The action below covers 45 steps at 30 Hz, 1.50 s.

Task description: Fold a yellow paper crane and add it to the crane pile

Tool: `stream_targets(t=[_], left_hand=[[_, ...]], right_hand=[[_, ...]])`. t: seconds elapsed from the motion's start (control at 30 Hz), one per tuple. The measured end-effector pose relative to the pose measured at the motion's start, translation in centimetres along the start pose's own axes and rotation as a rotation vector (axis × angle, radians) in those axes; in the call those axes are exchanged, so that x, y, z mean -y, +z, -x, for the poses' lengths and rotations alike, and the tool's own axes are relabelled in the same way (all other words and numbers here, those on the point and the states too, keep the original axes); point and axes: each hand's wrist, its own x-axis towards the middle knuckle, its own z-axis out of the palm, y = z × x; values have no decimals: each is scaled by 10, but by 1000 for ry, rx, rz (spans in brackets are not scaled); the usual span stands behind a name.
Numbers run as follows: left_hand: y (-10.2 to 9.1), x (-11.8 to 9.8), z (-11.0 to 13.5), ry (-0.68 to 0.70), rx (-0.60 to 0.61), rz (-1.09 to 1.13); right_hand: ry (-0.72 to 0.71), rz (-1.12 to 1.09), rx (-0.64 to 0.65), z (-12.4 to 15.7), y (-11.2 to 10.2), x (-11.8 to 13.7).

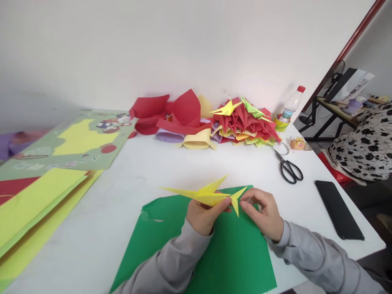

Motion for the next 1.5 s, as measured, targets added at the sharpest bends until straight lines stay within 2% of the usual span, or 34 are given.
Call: stream_targets(t=[0.07,0.17,0.4,0.63,0.87,1.13,1.5], left_hand=[[0,2,0,47,19,-26],[-1,4,0,80,45,-21],[0,3,1,15,60,8],[1,1,2,29,78,-4],[0,4,3,72,73,-19],[1,2,5,-83,44,140],[-3,12,2,58,39,6]], right_hand=[[202,-206,64,-1,5,-4],[290,-382,81,-2,11,-9],[322,-419,33,-4,13,-5],[307,-443,45,-3,13,-9],[276,-364,81,-2,12,-12],[317,-388,20,-5,14,-11],[339,-453,66,-2,15,-14]])
